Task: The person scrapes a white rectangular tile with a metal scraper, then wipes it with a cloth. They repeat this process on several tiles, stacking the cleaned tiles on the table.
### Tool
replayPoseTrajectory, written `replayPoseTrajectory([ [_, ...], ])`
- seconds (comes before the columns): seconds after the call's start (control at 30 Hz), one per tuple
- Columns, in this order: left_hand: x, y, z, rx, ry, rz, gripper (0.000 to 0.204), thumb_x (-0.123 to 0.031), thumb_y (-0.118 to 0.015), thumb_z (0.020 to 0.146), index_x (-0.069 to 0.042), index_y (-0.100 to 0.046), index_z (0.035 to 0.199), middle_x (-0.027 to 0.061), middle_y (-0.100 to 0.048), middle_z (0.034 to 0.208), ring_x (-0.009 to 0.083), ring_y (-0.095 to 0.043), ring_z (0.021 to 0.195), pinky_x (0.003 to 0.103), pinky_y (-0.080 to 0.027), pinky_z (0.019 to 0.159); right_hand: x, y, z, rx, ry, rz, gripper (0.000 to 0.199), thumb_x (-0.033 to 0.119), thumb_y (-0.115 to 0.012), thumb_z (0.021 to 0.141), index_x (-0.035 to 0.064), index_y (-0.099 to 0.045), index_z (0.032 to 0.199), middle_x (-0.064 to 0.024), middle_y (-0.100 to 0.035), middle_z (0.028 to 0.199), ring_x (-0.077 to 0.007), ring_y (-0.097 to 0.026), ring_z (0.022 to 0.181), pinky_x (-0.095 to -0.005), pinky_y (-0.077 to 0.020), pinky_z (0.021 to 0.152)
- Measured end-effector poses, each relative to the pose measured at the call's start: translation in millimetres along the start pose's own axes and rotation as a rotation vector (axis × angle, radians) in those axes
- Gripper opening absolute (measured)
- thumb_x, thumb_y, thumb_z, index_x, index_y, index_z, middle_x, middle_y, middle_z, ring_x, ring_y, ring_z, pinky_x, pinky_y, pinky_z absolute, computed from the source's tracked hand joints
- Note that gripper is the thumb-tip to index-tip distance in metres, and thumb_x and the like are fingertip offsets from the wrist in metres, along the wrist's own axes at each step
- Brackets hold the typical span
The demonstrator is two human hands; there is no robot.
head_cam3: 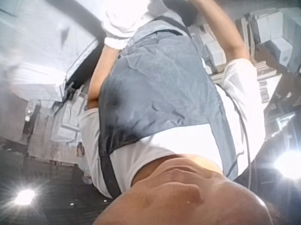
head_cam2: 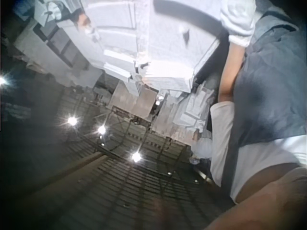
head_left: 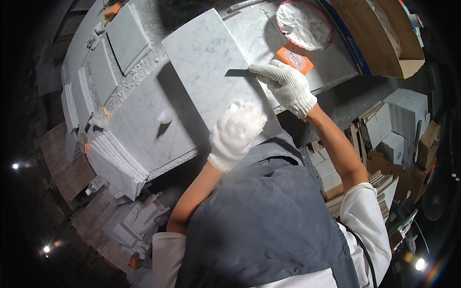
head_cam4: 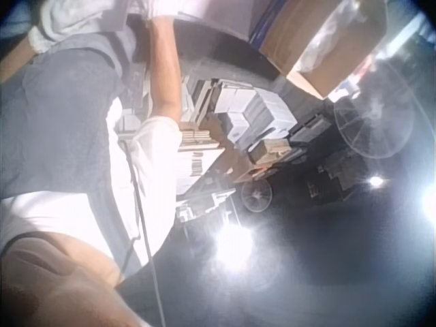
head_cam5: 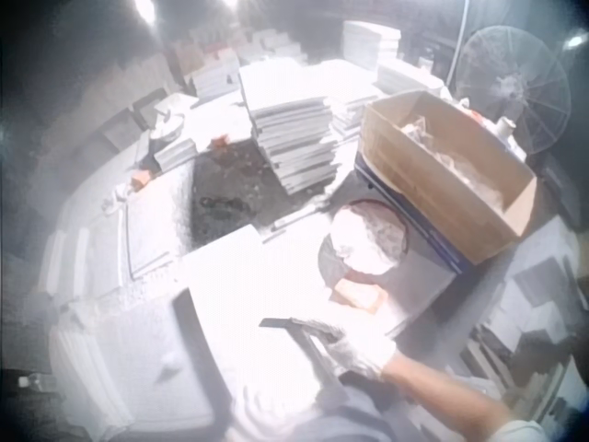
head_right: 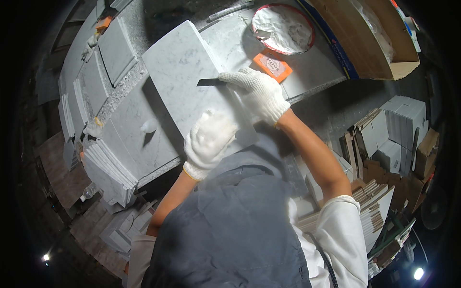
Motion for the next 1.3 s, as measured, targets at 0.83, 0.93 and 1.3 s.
replayPoseTrajectory([
  [0.83,1,-1,-2,-0.014,-0.001,0.083,0.033,-0.037,-0.075,0.090,-0.039,-0.077,0.122,0.0082,-0.067,0.133,0.0292,-0.064,0.119,0.038,-0.054,0.085,-2,0,7,0.232,0.046,-0.103,0.031,0.014,-0.068,0.094,0.0237,-0.078,0.122,-0.0077,-0.073,0.098,-0.0285,-0.072,0.091,-0.0381,-0.0574,0.079],
  [0.93,-4,2,0,-0.017,-0.052,0.134,0.033,-0.037,-0.075,0.089,-0.038,-0.077,0.122,0.0092,-0.067,0.134,0.0295,-0.063,0.118,0.040,-0.054,0.086,3,5,13,0.071,0.101,0.032,0.029,0.013,-0.076,0.092,0.0189,-0.078,0.120,-0.0047,-0.071,0.092,-0.0260,-0.069,0.085,-0.0358,-0.0549,0.072],
  [1.3,0,-1,-2,-0.014,-0.025,0.030,0.034,-0.036,-0.074,0.089,-0.035,-0.077,0.122,0.0092,-0.068,0.132,0.0323,-0.063,0.121,0.041,-0.054,0.089,-2,-1,7,0.129,0.046,-0.095,0.031,0.007,-0.073,0.094,0.0198,-0.078,0.122,-0.0055,-0.070,0.092,-0.0249,-0.068,0.081,-0.0357,-0.0546,0.070],
])
Point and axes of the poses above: each hand's wrist, its own z-axis towards the middle knuckle, its own y-axis out of the back of the hand, x = y × z, the point moved 7 cm from there along z, towards the middle knuckle
